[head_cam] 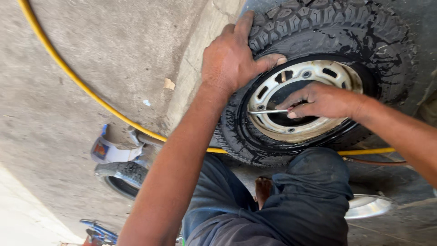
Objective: The person pours liquid onto a tire and then uses a metal tool to mount the tire onto a rim. The person works on the tire while sitting on the ground.
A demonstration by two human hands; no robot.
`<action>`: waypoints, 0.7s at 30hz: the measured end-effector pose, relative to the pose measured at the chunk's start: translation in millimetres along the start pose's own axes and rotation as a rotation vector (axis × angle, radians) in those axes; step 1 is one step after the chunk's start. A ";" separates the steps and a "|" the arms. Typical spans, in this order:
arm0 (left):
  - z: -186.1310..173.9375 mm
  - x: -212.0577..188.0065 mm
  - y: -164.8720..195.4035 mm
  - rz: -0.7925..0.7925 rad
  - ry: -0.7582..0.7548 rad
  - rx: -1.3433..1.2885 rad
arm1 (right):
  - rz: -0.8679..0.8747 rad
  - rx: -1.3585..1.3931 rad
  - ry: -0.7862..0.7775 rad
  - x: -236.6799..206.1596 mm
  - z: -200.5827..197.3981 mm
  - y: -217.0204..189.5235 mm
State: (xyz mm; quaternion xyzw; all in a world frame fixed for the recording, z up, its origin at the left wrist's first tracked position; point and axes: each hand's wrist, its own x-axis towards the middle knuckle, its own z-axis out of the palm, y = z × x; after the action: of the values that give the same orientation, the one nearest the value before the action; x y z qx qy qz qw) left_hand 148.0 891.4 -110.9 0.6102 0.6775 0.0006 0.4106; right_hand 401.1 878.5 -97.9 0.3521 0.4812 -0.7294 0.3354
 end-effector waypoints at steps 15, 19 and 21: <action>-0.4 -7.2 0.4 0.077 0.068 0.031 | -0.114 -0.465 1.310 -99.3 85.9 88.9; -2.8 -7.3 2.7 0.078 0.073 0.009 | 0.138 0.217 1.956 -99.4 80.3 169.1; -1.8 -6.8 2.4 0.082 0.095 0.029 | 0.144 0.618 1.966 -71.7 85.4 196.2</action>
State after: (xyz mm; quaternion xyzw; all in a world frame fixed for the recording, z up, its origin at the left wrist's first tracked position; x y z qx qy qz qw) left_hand 148.4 887.4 -104.8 0.6425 0.6708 0.0366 0.3685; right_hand 585.0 748.1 -104.7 0.8915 0.3123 -0.1895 -0.2681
